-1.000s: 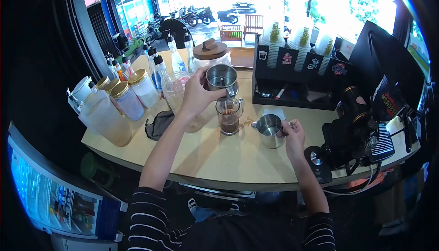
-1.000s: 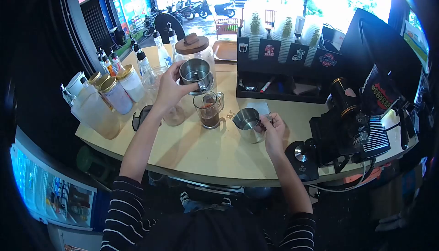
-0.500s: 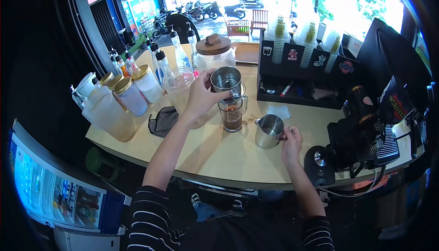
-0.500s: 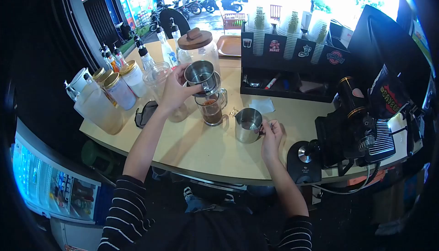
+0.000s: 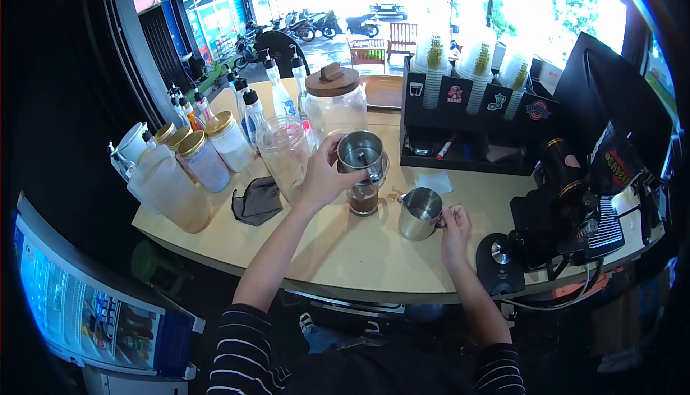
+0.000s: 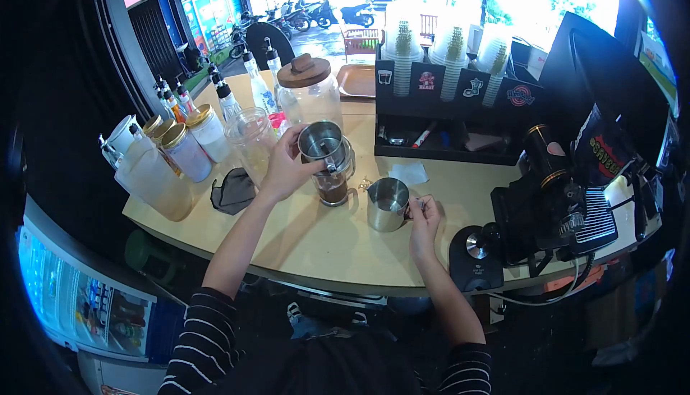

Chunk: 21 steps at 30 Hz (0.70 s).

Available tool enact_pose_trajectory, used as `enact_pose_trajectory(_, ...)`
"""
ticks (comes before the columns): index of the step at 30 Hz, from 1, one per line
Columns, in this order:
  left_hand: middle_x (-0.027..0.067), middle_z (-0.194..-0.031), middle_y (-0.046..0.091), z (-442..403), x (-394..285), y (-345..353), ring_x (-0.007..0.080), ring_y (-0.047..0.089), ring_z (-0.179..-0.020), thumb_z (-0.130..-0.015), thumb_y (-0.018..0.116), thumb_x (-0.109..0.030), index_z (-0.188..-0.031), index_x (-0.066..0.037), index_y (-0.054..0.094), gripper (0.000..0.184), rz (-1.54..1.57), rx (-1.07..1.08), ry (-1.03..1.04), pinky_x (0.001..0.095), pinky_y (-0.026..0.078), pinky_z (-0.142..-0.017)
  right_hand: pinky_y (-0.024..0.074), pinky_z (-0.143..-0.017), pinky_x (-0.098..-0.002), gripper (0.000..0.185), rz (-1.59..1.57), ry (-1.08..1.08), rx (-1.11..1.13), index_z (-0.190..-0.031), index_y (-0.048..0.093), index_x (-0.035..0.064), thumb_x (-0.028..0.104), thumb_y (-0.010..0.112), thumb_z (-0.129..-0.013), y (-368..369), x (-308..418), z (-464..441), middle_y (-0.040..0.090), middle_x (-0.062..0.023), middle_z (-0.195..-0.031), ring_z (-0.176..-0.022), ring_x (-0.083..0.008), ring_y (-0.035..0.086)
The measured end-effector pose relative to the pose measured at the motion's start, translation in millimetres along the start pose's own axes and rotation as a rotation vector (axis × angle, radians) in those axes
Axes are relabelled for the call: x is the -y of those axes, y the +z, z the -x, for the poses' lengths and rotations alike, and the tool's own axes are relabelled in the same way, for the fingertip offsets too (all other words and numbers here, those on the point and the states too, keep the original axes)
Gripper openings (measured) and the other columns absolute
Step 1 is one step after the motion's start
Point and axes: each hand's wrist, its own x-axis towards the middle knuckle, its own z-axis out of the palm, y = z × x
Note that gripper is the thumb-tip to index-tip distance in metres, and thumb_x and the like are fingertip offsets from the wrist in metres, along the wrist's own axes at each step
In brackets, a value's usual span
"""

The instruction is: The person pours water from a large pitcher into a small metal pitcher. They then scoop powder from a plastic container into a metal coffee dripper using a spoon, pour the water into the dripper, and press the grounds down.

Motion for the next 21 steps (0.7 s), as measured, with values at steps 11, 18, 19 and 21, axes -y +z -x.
enact_pose_trajectory(11, 0.0133, -0.119, 0.055, 4.4, 12.9, -1.8, 0.0215, 0.053, -0.115, -0.063, 0.079, -0.007, -0.126, -0.002, 0.043, 0.072, 0.001, 0.002, 0.033, 0.0334, 0.039, -0.103, 0.0373, -0.060, -0.0241, 0.020, -0.020, 0.014, 0.013, -0.076, 0.043, 0.0102, 0.011, 0.052, -0.094, 7.1, 10.3, 3.9, 0.048, 0.0006, -0.067, -0.062, -0.0084, 0.046)
enact_pose_trajectory(18, 0.0153, -0.131, 0.047, 6.0, 19.1, -1.5, 0.0256, 0.043, -0.126, -0.064, 0.082, -0.013, -0.135, -0.004, 0.034, 0.086, 0.031, -0.007, 0.073, 0.0369, 0.029, -0.110, 0.0404, -0.060, -0.0235, 0.016, 0.029, 0.004, -0.009, -0.080, 0.045, 0.0101, 0.015, 0.052, -0.094, 0.9, 0.5, 3.1, 0.050, 0.0009, -0.071, -0.063, -0.0070, 0.049)
enact_pose_trajectory(19, 0.0153, -0.131, 0.047, 8.1, 18.2, -1.4, 0.0256, 0.043, -0.126, -0.064, 0.082, -0.013, -0.135, -0.004, 0.034, 0.086, 0.031, -0.008, 0.079, 0.0369, 0.029, -0.110, 0.0412, -0.059, -0.0235, 0.014, 0.075, -0.007, -0.022, -0.082, 0.046, 0.0100, 0.015, 0.053, -0.094, -0.9, -1.4, 1.1, 0.051, 0.0009, -0.072, -0.064, -0.0067, 0.050)
enact_pose_trajectory(21, 0.0171, -0.136, 0.042, 18.5, 7.0, -3.5, 0.0275, 0.039, -0.130, -0.068, 0.080, -0.013, -0.137, -0.003, 0.031, 0.086, -0.039, -0.091, 0.096, 0.0384, 0.026, -0.111, 0.0413, -0.059, -0.0231, 0.013, 0.115, -0.051, -0.051, -0.084, 0.047, 0.0098, 0.016, 0.053, -0.094, 2.2, 2.0, 0.7, 0.052, 0.0013, -0.074, -0.065, -0.0063, 0.051)
